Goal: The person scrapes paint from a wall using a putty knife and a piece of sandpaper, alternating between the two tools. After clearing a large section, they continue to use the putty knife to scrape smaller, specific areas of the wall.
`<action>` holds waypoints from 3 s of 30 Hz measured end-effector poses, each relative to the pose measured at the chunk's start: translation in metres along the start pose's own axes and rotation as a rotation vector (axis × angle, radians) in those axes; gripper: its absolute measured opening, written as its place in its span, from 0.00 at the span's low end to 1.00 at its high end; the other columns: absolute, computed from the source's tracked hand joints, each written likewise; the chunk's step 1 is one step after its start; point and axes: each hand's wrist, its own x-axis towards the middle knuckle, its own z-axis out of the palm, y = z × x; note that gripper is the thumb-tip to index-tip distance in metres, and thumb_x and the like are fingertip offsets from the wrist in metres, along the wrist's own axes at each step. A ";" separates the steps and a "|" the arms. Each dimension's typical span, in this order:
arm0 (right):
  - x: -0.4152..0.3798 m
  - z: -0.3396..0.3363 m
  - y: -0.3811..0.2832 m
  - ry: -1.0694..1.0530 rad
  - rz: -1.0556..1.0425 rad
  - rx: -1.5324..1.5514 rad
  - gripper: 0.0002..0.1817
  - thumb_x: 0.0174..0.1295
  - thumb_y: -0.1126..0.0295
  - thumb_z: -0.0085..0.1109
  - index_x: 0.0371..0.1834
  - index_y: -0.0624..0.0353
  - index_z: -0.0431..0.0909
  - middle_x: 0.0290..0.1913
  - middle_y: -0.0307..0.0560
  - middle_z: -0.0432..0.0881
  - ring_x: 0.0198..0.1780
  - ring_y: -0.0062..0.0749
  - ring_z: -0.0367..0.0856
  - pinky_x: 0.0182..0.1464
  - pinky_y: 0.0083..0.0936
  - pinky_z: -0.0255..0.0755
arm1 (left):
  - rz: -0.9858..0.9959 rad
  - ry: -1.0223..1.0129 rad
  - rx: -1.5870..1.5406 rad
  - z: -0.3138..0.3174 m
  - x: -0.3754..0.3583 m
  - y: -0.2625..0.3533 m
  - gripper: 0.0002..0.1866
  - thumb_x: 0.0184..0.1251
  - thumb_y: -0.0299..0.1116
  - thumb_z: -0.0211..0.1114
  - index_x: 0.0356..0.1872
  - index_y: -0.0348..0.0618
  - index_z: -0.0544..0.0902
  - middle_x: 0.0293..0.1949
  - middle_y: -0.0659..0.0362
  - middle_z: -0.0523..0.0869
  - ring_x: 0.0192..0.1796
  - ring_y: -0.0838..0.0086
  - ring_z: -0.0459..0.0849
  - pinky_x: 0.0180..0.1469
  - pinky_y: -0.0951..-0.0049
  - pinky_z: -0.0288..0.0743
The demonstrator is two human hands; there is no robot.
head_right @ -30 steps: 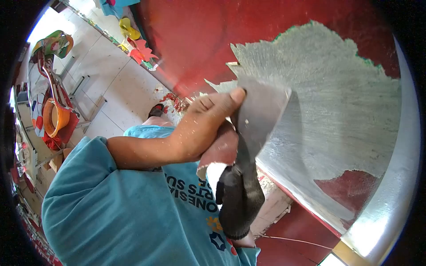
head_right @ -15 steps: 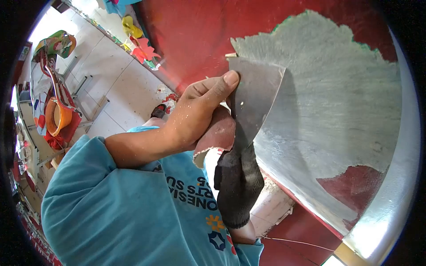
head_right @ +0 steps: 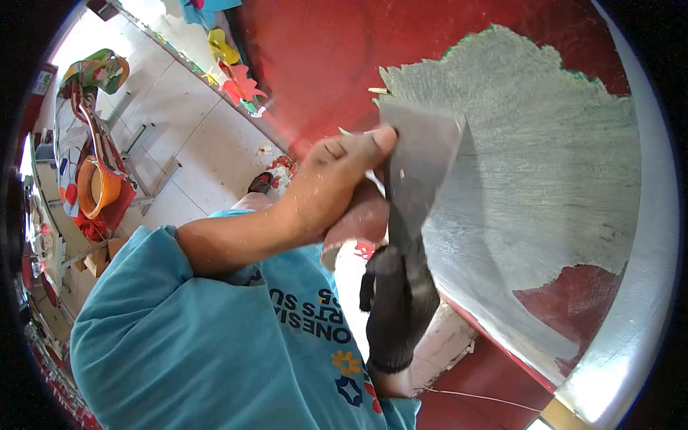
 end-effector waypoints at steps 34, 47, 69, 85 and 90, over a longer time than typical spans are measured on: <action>-0.020 0.016 0.060 0.226 -0.381 -0.121 0.19 0.51 0.73 0.61 0.46 0.65 0.70 0.35 0.45 0.76 0.36 0.27 0.75 0.39 0.23 0.70 | -0.085 -0.107 0.143 -0.021 -0.052 -0.021 0.11 0.65 0.30 0.60 0.43 0.37 0.71 0.27 0.59 0.79 0.33 0.81 0.78 0.31 0.80 0.72; -0.024 -0.023 0.092 0.426 -0.453 0.313 0.30 0.61 0.38 0.45 0.35 0.60 0.66 0.28 0.42 0.70 0.21 0.20 0.68 0.22 0.16 0.64 | 0.319 -0.548 0.510 -0.013 -0.039 -0.002 0.24 0.62 0.17 0.57 0.57 0.41 0.60 0.38 0.56 0.76 0.45 0.78 0.77 0.45 0.76 0.73; 0.006 -0.067 0.067 0.510 -0.743 -0.693 0.23 0.53 0.76 0.61 0.55 0.58 0.73 0.35 0.52 0.76 0.32 0.43 0.78 0.31 0.28 0.72 | 1.110 -0.613 0.938 0.037 0.012 0.037 0.21 0.48 0.11 0.59 0.45 0.39 0.81 0.42 0.52 0.83 0.41 0.67 0.82 0.41 0.75 0.75; 0.026 -0.060 0.048 0.483 -0.605 -0.645 0.11 0.54 0.72 0.61 0.39 0.62 0.76 0.25 0.50 0.77 0.22 0.42 0.78 0.24 0.30 0.71 | 0.911 -0.223 0.805 0.024 -0.007 -0.008 0.11 0.56 0.28 0.68 0.39 0.39 0.79 0.34 0.56 0.81 0.30 0.78 0.78 0.28 0.81 0.69; 0.025 -0.059 0.051 0.476 -0.618 -0.746 0.18 0.54 0.72 0.60 0.49 0.61 0.74 0.23 0.51 0.77 0.22 0.41 0.78 0.23 0.31 0.70 | 0.052 -0.278 0.447 0.032 0.000 -0.027 0.19 0.69 0.45 0.54 0.37 0.36 0.80 0.31 0.59 0.83 0.31 0.80 0.78 0.32 0.80 0.69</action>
